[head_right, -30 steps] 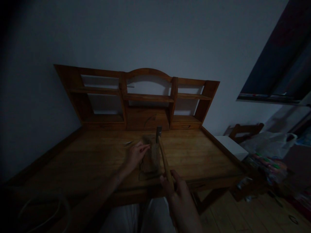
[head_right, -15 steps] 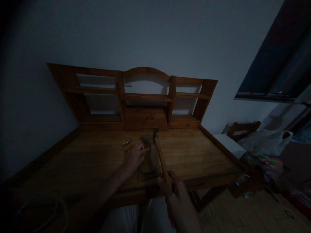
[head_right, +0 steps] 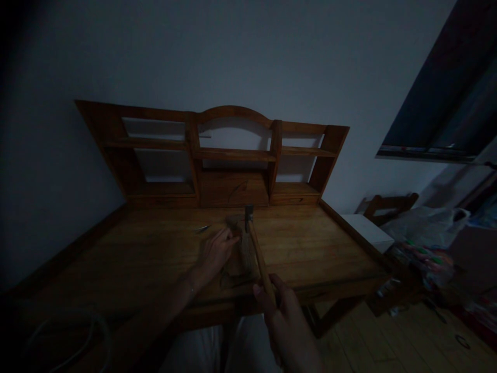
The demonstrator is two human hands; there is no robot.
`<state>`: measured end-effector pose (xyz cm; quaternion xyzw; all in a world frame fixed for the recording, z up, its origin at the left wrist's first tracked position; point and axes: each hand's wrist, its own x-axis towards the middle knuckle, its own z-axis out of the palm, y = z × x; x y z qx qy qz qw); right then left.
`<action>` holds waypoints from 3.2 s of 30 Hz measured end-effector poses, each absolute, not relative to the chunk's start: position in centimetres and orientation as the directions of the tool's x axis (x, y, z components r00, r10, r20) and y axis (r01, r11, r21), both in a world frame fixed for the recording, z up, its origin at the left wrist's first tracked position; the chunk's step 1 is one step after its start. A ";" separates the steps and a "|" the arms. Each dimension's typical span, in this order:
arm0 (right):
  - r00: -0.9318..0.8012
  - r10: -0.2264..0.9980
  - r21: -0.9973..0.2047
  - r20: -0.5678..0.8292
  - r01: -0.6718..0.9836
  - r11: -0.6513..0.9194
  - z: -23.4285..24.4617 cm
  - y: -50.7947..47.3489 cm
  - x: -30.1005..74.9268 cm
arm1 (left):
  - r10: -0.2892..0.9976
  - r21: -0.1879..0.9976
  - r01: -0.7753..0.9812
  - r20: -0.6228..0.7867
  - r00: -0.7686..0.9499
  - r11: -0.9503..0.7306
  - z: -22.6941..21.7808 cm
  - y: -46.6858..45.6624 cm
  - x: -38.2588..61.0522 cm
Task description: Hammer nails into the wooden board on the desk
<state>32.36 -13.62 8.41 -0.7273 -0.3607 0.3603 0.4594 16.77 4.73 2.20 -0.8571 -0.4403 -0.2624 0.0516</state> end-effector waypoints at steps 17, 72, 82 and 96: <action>0.493 0.856 -0.935 -0.154 0.208 -0.288 8.7 -13.8 32.1 | 0.757 0.215 0.784 0.497 0.425 -0.582 2.0 4.9 16.6; 0.312 0.908 -0.934 -0.279 0.132 -0.332 10.6 -13.9 31.6 | 0.798 0.612 0.533 0.552 0.241 -0.584 -0.2 7.9 17.7; 0.374 0.892 -0.927 -0.254 0.167 -0.335 9.7 -14.6 31.4 | 0.773 0.593 0.510 0.568 0.284 -0.623 -0.5 8.0 17.8; 0.390 0.909 -0.917 -0.148 0.290 -0.273 8.5 -14.7 32.2 | 0.781 0.601 0.507 0.545 0.305 -0.618 -0.7 8.1 17.7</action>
